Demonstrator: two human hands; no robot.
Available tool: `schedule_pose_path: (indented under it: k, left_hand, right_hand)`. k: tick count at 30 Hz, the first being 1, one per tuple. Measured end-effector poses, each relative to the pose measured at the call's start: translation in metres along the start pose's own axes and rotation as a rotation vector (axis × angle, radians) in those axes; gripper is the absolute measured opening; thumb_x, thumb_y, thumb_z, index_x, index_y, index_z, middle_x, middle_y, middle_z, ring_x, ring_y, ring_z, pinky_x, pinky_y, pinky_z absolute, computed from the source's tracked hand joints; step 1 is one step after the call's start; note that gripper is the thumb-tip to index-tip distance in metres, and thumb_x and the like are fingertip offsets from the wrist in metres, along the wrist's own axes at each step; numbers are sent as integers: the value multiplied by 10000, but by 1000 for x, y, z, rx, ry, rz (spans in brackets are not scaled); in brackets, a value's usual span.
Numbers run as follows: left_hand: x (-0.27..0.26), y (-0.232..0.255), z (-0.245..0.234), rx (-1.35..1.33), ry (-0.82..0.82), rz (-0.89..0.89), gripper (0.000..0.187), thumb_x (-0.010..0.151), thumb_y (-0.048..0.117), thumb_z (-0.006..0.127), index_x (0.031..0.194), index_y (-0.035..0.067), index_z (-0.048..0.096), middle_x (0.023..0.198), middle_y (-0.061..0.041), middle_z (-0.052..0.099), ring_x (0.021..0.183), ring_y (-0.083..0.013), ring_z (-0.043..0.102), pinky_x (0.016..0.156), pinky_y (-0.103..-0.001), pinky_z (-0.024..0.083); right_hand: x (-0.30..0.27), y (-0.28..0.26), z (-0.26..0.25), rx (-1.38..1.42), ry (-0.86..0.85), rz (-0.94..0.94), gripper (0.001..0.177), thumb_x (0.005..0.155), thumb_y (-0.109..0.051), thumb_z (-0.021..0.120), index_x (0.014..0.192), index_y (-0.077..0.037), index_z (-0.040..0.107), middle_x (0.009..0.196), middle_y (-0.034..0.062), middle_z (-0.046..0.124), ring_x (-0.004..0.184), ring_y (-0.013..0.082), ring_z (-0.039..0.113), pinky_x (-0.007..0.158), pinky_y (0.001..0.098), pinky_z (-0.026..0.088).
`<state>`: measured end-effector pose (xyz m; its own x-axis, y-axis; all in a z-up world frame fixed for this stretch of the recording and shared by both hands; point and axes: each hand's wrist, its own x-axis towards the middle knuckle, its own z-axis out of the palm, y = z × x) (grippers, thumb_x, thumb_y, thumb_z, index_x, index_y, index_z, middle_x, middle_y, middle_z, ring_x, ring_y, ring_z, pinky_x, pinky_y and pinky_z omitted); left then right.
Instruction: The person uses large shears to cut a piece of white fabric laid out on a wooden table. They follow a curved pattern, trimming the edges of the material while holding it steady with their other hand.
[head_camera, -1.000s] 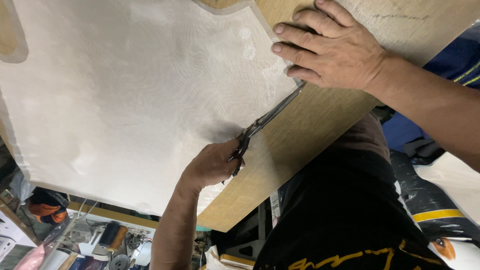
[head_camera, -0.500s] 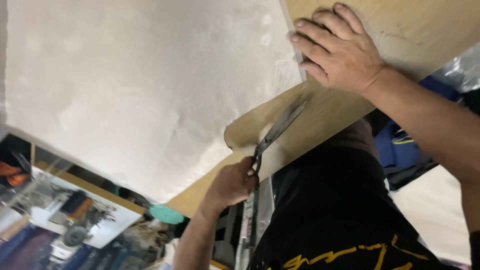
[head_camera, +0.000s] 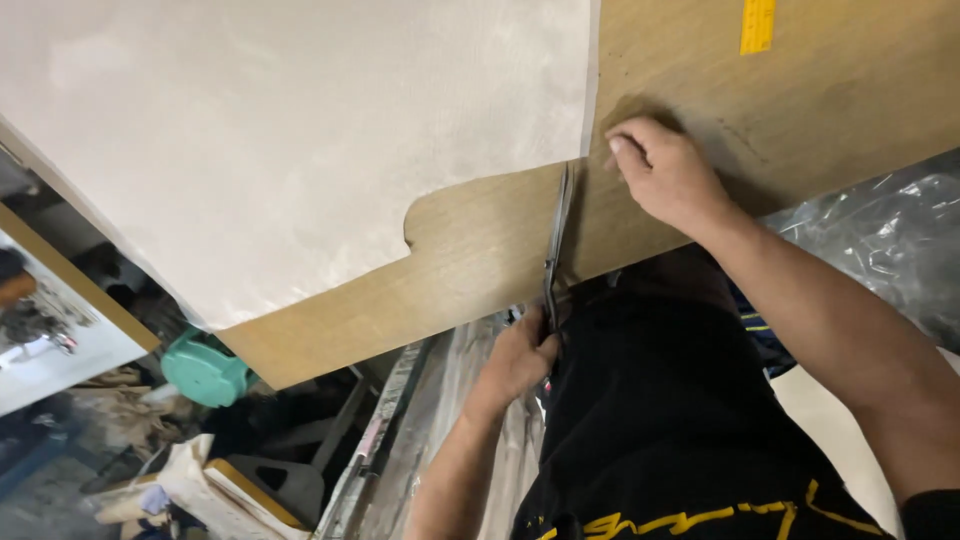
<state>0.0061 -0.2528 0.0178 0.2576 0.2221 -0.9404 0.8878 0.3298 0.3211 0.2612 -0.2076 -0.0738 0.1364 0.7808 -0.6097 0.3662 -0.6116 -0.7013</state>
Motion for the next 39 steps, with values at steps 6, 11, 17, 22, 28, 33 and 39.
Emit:
schedule_pose_path:
  k: [6,11,17,22,28,33,39]
  left_hand:
    - [15,16,6,-198,-1,43,431,844,401,588,1119,70,613,1044,-275,684,1106,-533,622,922,-594,521]
    - [19,24,-3,-246,-38,60,454,851,380,571,1213,108,618,1059,-240,699,1126,-497,638,972,-564,520]
    - [33,17,4,-269,-27,77,464,852,383,589,1218,101,635,1045,-226,708,1112,-477,652,972,-553,525]
    - [42,11,8,-305,-36,139,473,869,339,600,1277,102,634,1048,-194,734,1117,-447,666,1009,-540,506]
    - [39,17,2,-354,-33,156,474,864,326,599,1281,103,634,1005,-109,767,1092,-376,696,995,-495,525]
    - [39,15,1,-394,-68,172,435,886,260,589,1284,92,645,984,-80,780,1075,-348,707,1012,-479,510]
    - [39,17,3,-400,-76,129,410,889,239,586,1273,117,661,951,-27,786,1065,-278,721,1010,-430,511]
  right_hand:
    - [-1,-22,-1,53,-124,129,275,1031,-284,595,1186,-82,698,840,97,762,721,203,734,649,355,562]
    - [6,-23,10,130,-118,190,305,1028,-220,599,1183,27,689,795,150,747,648,160,683,576,271,543]
    - [9,-18,16,148,-115,185,281,1033,-213,600,1149,16,713,765,132,743,622,136,679,546,249,543]
    - [9,-21,16,135,-102,192,268,1030,-216,612,1123,5,731,753,122,741,625,145,673,567,264,540]
    - [9,-25,14,127,-112,220,292,1030,-250,615,1130,-2,731,752,106,745,641,118,676,581,251,539]
    - [10,-26,13,144,-117,229,300,1029,-222,610,1124,38,724,753,134,738,645,146,669,598,271,539]
    - [10,-22,11,91,-104,244,285,1012,-230,610,1098,10,737,745,132,742,661,163,691,603,289,547]
